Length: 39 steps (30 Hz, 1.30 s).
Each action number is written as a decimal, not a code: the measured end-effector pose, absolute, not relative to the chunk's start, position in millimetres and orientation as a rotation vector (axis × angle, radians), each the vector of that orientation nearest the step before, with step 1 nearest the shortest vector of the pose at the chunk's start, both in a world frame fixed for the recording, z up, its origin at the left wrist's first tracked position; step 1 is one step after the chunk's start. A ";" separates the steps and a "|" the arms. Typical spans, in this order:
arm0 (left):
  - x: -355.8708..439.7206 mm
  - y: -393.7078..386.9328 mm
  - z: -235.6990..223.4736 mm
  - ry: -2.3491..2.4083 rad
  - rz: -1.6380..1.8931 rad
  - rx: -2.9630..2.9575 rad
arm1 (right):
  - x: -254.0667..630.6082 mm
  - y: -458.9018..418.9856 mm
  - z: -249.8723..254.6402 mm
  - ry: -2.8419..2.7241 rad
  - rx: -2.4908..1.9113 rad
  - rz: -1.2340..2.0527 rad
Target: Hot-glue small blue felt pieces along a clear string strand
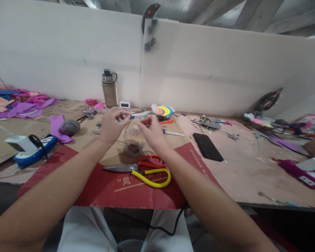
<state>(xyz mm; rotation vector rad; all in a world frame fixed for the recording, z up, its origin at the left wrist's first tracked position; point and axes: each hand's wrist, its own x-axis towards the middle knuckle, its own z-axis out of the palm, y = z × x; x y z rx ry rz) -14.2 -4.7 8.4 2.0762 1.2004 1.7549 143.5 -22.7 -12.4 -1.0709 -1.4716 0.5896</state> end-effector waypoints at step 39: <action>-1.6 -2.6 1.8 0.785 1.561 1.487 | 119.5 -17.2 -10.1 -1.193 -0.850 0.784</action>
